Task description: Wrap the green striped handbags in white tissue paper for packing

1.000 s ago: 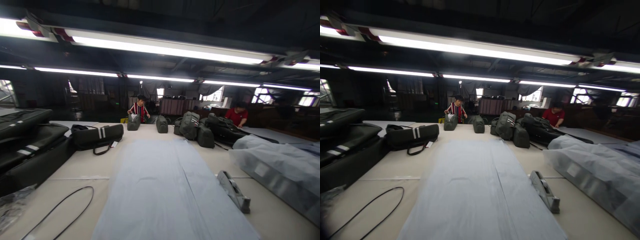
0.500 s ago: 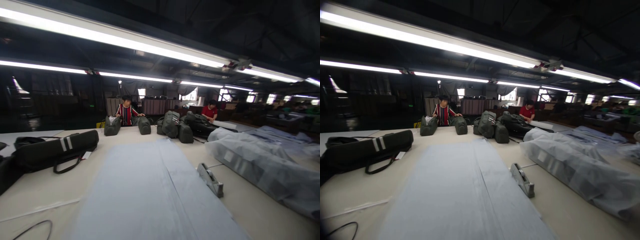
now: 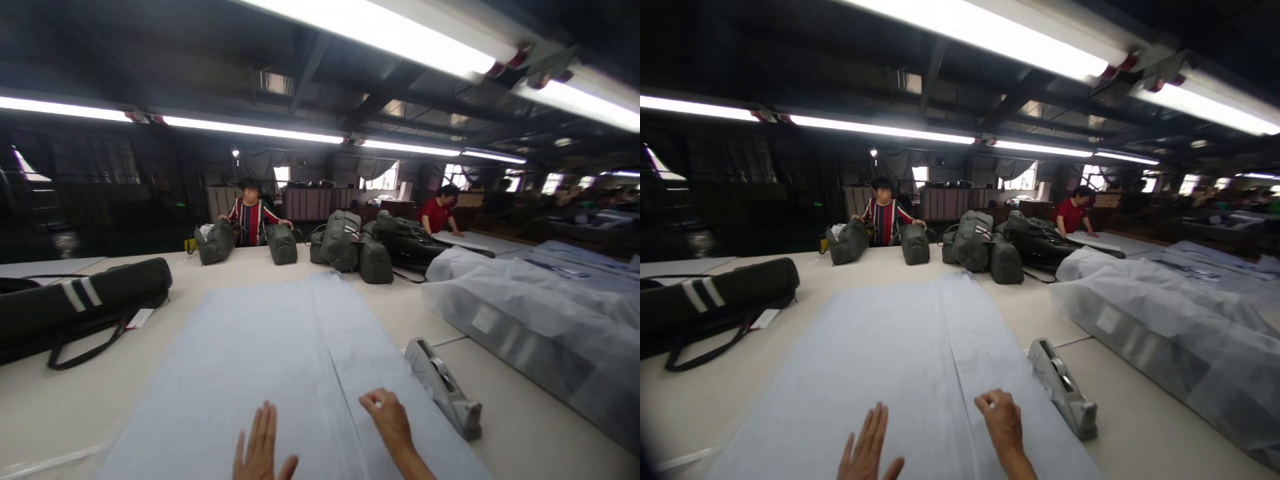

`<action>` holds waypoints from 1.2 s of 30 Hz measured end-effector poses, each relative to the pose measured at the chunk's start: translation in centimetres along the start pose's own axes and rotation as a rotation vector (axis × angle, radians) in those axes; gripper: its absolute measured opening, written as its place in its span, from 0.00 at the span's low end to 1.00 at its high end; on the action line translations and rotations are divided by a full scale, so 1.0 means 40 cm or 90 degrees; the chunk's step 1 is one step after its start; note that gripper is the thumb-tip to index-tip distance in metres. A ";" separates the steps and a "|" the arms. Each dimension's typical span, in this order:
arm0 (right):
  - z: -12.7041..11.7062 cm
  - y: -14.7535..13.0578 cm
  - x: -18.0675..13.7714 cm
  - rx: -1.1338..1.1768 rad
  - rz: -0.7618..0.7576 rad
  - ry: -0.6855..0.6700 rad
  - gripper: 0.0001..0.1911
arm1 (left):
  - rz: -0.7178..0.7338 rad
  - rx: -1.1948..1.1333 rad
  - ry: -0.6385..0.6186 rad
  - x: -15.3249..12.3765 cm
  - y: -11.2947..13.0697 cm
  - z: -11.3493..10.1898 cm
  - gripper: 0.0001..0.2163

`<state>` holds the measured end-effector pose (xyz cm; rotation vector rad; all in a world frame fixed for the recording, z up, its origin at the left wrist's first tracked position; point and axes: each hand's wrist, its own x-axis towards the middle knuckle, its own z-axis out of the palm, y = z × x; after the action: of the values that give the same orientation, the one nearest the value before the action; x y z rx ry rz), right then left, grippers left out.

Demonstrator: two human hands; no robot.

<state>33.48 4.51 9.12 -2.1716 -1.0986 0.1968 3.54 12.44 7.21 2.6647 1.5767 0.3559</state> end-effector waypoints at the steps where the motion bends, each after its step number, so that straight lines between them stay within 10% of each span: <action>1: 0.012 -0.006 0.051 -0.004 -0.009 0.009 0.11 | 0.018 -0.003 -0.004 0.055 0.032 0.015 0.31; 8: 0.159 -0.081 0.411 -0.015 -0.129 0.031 0.24 | 0.042 0.040 0.083 0.406 0.088 0.098 0.32; 13: 0.315 -0.027 0.521 -0.160 -0.188 -0.063 0.35 | -0.041 0.038 0.028 0.533 0.044 0.208 0.33; 18: 0.393 0.085 0.514 -0.156 -0.201 -0.046 0.25 | -0.022 -0.013 0.013 0.524 -0.001 0.293 0.26; 25: 0.381 0.100 0.520 -0.048 -0.206 -0.011 0.19 | -0.101 -0.079 0.074 0.525 0.022 0.242 0.06; 31: 0.340 0.045 0.538 -0.052 -0.162 -0.006 0.13 | -0.074 -0.098 0.026 0.514 0.029 0.206 0.10; 36: 0.241 0.035 0.459 -0.059 -0.159 -0.045 0.18 | 0.122 -0.142 -0.130 0.345 0.026 0.165 0.33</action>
<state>41.98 22.78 3.95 -2.0962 -1.4325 0.1132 12.19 24.52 3.43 2.5876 1.1581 0.2390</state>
